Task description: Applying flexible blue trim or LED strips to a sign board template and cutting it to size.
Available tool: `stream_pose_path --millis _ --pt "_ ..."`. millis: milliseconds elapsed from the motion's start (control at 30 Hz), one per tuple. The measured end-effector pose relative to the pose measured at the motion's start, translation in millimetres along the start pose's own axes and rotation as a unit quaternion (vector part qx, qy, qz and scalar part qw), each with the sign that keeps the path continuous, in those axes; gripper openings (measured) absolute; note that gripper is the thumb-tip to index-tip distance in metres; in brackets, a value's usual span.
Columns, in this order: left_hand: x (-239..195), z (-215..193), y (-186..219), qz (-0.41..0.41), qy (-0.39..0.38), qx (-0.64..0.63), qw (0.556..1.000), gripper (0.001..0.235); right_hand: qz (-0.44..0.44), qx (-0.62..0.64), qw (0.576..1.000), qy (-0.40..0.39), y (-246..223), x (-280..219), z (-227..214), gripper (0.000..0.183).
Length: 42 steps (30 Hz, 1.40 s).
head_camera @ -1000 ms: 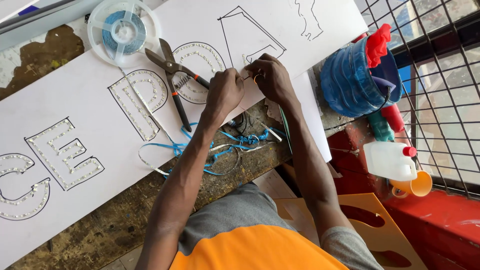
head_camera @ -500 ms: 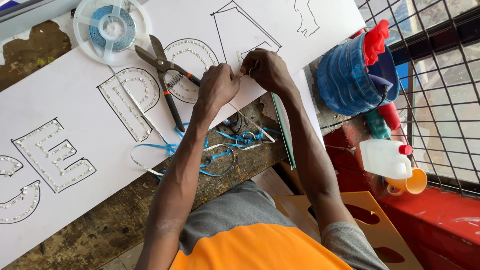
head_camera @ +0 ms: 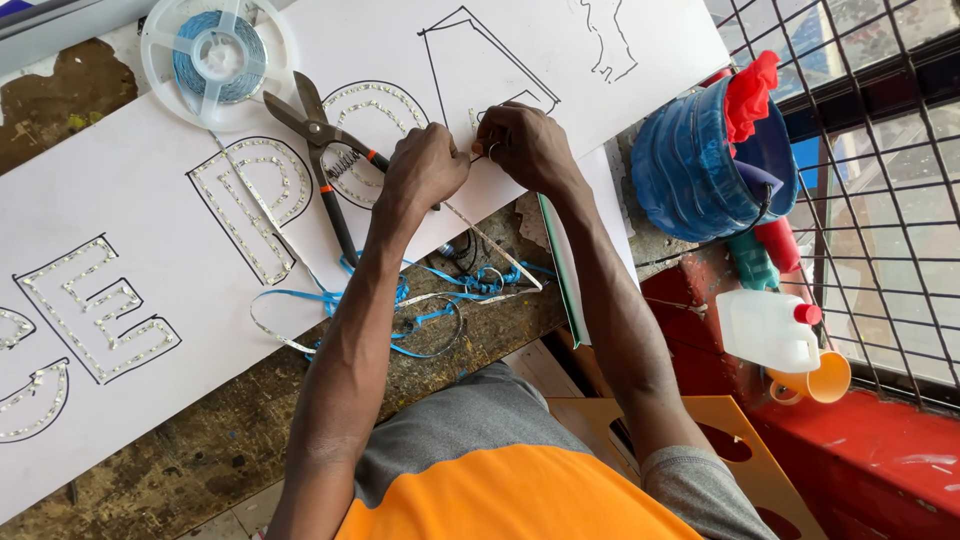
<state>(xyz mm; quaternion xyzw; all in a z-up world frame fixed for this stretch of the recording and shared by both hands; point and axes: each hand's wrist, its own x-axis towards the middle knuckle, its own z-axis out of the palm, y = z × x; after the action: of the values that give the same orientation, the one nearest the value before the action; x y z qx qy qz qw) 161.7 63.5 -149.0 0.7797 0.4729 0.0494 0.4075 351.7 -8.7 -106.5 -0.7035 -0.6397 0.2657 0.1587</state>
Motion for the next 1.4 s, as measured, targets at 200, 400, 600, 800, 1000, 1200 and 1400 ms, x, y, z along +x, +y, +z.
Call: stream_pose_path --millis 200,400,600,800,1000,1200,1400 --pt "-11 -13 11 -0.014 -0.018 0.029 0.999 0.03 -0.012 -0.038 0.999 0.017 9 1 9 0.024" --pt "-30 -27 24 -0.039 -0.027 0.078 0.996 0.035 -0.044 -0.094 0.993 0.051 17 0 28 0.029" --pt "-45 -40 28 -0.045 -0.002 0.085 0.995 0.034 -0.066 -0.105 0.985 0.118 16 -9 41 0.034" --pt "-36 -25 6 -0.024 0.008 0.053 0.998 0.028 -0.05 -0.045 0.988 0.136 -4 -19 35 0.035" --pt "-31 -22 -2 0.042 0.072 0.115 0.99 0.013 -0.056 -0.093 0.981 0.158 -10 -24 46 0.028" --pt "-43 -39 1 0.101 0.036 0.044 0.993 0.011 -0.069 0.053 0.985 0.149 -32 -64 66 0.044" --pt "-62 -47 2 0.114 0.03 0.025 0.993 0.008 -0.016 0.052 0.99 0.131 -49 -123 67 0.046"
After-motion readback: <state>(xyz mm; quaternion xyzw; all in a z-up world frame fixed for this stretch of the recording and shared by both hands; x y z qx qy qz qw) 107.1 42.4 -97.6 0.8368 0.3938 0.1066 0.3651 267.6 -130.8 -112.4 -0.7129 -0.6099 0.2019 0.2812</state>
